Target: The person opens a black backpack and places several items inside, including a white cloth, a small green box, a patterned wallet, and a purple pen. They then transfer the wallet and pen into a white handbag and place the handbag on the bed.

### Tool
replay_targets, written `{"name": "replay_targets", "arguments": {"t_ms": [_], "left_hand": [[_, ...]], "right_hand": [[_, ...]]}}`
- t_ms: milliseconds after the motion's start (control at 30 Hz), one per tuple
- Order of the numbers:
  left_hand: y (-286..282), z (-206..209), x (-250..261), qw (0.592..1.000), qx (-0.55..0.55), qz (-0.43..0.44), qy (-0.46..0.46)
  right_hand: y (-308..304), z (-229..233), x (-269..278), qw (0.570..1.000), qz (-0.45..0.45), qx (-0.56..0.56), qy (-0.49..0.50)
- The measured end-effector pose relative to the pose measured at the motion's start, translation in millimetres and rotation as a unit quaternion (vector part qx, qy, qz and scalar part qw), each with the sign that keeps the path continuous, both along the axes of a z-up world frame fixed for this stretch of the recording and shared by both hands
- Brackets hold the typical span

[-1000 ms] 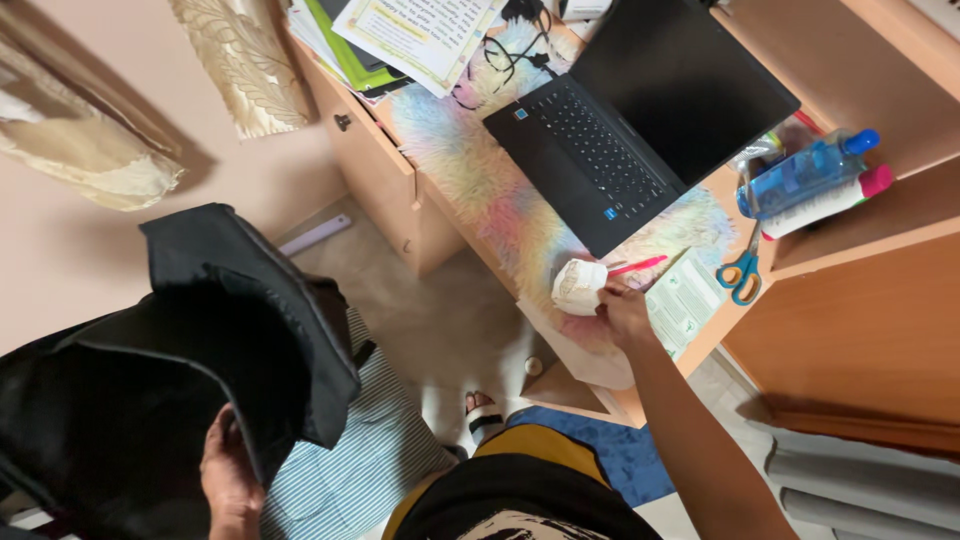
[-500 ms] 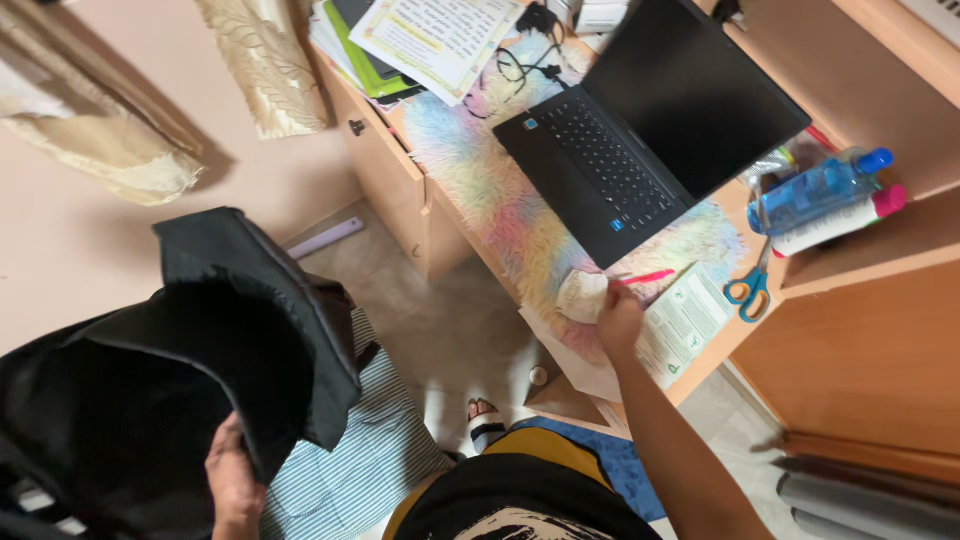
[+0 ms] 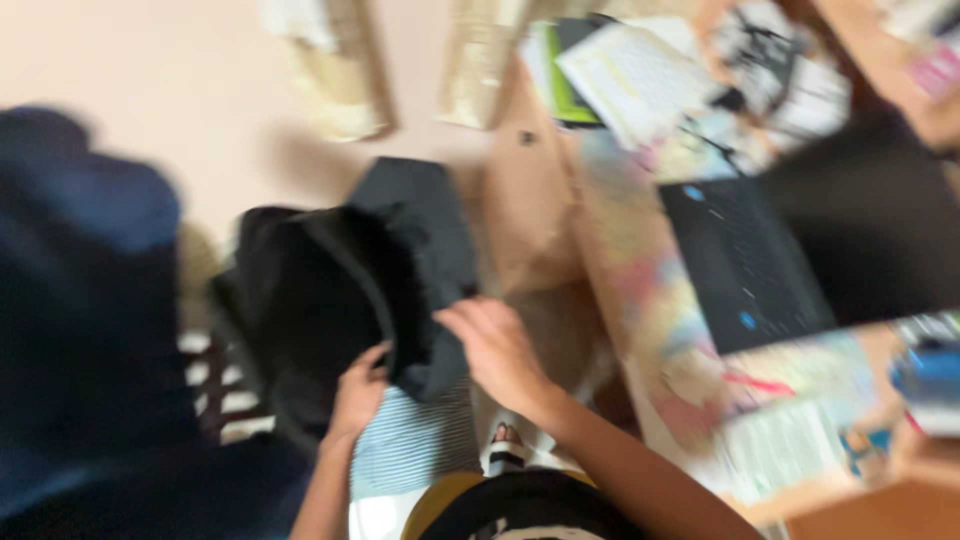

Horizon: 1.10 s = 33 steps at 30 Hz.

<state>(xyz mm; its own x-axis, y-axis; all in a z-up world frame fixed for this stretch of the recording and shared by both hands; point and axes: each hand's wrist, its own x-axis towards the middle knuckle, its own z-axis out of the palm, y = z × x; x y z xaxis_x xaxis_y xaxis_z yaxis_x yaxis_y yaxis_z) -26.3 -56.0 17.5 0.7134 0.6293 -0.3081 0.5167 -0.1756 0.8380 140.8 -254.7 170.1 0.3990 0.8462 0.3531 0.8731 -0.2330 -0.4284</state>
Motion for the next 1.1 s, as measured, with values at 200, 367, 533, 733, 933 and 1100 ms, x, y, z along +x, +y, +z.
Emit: {"name": "replay_targets", "arguments": {"t_ms": [200, 367, 533, 733, 933, 1100], "left_hand": [[7.9, 49.1, 19.2, 0.831, 0.289, -0.303, 0.367], [40.5, 56.4, -4.9, 0.786, 0.275, -0.346, 0.433], [55.2, 34.7, -57.1, 0.697, 0.349, -0.449, 0.436], [34.5, 14.4, -59.1, 0.680, 0.406, -0.413, 0.451], [78.0, -6.4, -33.8, 0.810, 0.198, -0.439, 0.334], [45.2, -35.6, -3.4, 0.705, 0.391, -0.484, 0.339]], "right_hand": [[133.6, -11.5, -22.6, 0.905, 0.265, -0.153, -0.295], [134.9, -18.0, -28.5, 0.743, 0.321, -0.363, -0.461], [116.1, -15.9, 2.5, 0.839, 0.299, -0.123, -0.437], [132.8, -37.2, 13.6, 0.883, 0.301, -0.155, -0.325], [122.5, -28.8, -2.4, 0.840, 0.384, -0.146, -0.355], [121.7, -34.6, -11.1, 0.774, 0.466, -0.096, -0.418]]}}
